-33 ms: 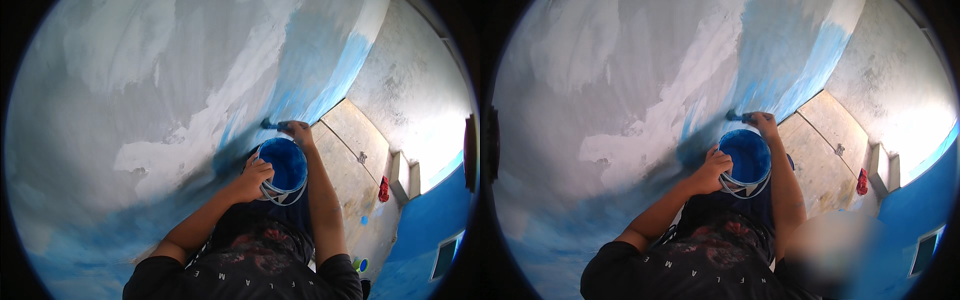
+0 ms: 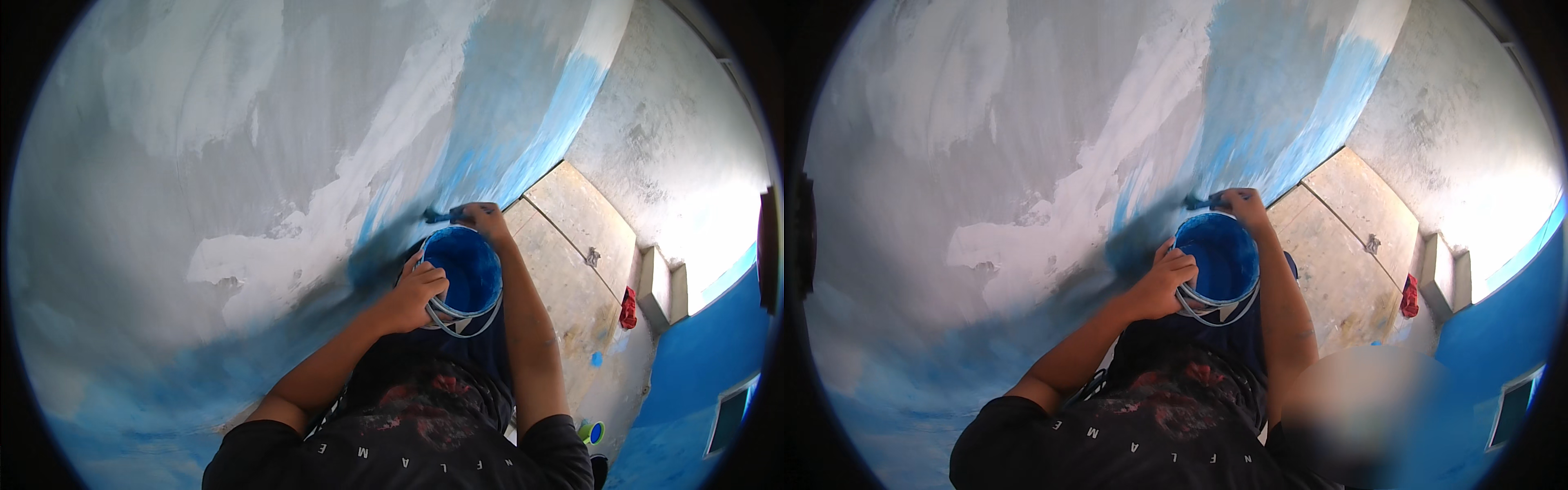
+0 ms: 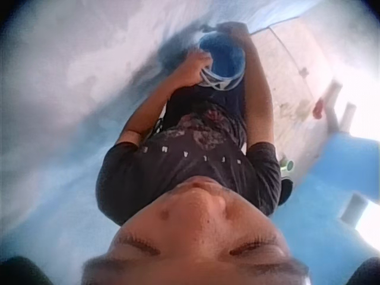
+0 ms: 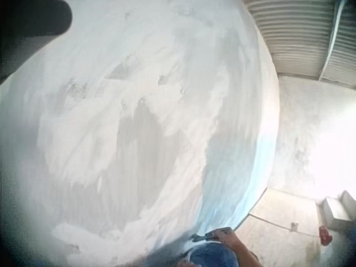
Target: The person paints a concrete wall with blue paint using a brush, frequently dipping the brush into a bucket of paint.
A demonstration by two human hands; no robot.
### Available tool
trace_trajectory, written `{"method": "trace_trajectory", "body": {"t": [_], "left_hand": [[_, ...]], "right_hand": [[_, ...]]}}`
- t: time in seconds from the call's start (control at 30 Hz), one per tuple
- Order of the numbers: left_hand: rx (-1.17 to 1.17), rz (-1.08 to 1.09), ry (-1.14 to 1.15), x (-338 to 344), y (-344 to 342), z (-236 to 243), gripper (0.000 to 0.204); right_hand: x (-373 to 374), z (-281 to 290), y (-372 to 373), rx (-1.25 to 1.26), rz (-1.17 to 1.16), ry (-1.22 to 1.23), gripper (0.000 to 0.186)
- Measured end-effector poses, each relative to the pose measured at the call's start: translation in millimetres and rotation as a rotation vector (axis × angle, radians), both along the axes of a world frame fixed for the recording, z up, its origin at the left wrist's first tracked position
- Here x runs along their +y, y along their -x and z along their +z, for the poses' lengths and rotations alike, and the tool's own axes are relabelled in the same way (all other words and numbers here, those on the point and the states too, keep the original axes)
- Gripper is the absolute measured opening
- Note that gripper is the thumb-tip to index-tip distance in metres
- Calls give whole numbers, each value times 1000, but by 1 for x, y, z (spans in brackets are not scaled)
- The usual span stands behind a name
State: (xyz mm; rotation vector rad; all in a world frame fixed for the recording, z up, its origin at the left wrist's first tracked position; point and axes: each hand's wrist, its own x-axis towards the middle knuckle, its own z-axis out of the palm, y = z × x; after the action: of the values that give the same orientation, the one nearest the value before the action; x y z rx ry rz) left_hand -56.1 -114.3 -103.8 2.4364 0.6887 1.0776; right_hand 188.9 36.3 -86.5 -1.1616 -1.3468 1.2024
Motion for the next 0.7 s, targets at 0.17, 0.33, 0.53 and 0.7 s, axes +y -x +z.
{"method": "trace_trajectory", "body": {"t": [0.17, 0.33, 0.53, 0.7], "left_hand": [[10, 24, -3, 1, 7, -3, 42], [31, 33, -28, 2, 8, -4, 42], [-9, 36, -73, -1, 2, -5, 41], [36, 20, -32, -1, 1, -3, 40]], "right_hand": [[12, 26, 15, 27, 33, -131, 25], [6, 131, 17, 238, -223, -523, 23], [-17, 158, 31, 638, -215, -599, 20], [-31, 71, 43, 393, -160, -430, 27]]}}
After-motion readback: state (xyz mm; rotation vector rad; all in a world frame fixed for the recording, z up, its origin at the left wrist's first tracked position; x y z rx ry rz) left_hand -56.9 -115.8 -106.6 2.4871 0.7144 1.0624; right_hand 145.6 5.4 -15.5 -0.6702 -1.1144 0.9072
